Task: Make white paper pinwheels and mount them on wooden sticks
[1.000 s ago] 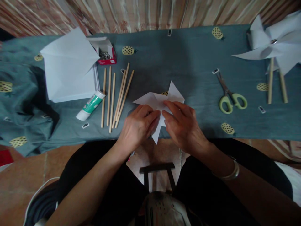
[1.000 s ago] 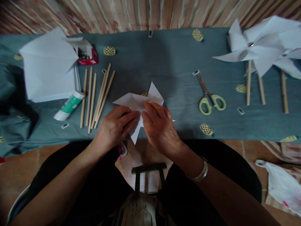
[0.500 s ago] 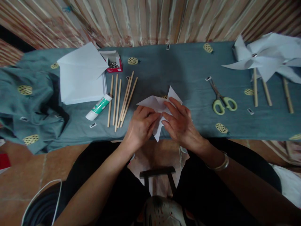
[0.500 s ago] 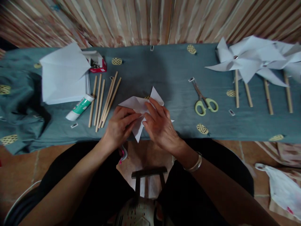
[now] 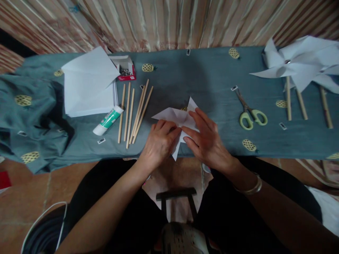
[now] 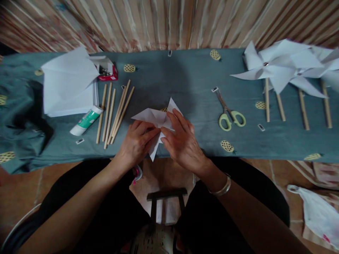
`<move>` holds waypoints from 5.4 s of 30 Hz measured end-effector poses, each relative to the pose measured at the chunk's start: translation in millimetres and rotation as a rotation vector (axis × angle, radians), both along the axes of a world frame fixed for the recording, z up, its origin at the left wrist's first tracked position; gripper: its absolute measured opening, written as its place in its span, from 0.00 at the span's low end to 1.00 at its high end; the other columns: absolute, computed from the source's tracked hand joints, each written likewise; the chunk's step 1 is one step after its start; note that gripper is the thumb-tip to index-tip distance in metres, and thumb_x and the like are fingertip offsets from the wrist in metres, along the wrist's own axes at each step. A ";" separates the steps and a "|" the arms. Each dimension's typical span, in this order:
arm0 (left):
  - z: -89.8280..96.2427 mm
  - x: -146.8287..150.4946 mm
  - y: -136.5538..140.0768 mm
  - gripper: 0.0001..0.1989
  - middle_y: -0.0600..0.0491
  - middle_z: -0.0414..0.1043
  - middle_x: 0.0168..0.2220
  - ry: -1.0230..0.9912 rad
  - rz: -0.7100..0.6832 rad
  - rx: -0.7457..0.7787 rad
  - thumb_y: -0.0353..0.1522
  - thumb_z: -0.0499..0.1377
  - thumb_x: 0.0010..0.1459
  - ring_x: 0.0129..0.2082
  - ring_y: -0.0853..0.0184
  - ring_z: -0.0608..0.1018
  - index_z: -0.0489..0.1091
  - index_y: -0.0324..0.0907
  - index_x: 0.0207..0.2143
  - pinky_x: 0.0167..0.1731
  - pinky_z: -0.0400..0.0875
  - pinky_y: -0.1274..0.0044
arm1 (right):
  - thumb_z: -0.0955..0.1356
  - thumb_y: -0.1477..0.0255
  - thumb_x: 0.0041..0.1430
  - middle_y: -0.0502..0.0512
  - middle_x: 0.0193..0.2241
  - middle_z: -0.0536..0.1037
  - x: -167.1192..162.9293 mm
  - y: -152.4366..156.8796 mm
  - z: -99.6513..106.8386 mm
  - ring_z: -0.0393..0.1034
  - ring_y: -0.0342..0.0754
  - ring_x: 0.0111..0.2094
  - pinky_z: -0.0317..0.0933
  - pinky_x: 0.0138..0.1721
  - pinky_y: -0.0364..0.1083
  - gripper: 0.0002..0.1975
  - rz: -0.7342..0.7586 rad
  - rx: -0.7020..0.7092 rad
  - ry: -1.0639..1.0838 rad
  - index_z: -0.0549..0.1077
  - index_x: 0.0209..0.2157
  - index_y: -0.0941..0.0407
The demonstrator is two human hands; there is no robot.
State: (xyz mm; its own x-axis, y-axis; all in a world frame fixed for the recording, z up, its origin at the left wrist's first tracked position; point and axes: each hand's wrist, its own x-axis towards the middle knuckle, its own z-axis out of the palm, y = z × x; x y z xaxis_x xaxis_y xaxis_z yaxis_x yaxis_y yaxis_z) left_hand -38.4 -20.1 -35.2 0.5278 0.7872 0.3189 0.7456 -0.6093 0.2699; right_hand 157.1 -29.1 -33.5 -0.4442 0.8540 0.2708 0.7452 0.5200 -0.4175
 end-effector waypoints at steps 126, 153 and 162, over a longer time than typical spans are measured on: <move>9.1 7.3 -3.9 0.12 0.47 0.75 0.42 0.085 0.038 -0.006 0.32 0.51 0.68 0.42 0.58 0.72 0.75 0.41 0.44 0.38 0.63 0.68 | 0.67 0.73 0.64 0.58 0.41 0.82 7.5 24.8 16.4 0.74 0.53 0.44 0.67 0.50 0.54 0.07 -0.172 0.082 0.150 0.78 0.34 0.55; 9.0 5.9 -3.6 0.12 0.46 0.74 0.43 0.088 0.026 -0.045 0.31 0.52 0.67 0.43 0.56 0.71 0.73 0.40 0.46 0.37 0.62 0.67 | 0.73 0.65 0.52 0.60 0.51 0.79 -2.5 29.3 18.9 0.78 0.54 0.44 0.73 0.47 0.54 0.38 -0.435 -0.386 0.394 0.61 0.63 0.55; 5.4 5.1 -3.9 0.15 0.44 0.74 0.43 0.051 0.021 -0.037 0.31 0.51 0.68 0.43 0.56 0.71 0.74 0.38 0.50 0.38 0.65 0.66 | 0.75 0.68 0.46 0.61 0.36 0.84 -11.9 35.7 16.7 0.80 0.60 0.37 0.72 0.43 0.57 0.45 -0.418 -0.389 0.268 0.59 0.65 0.62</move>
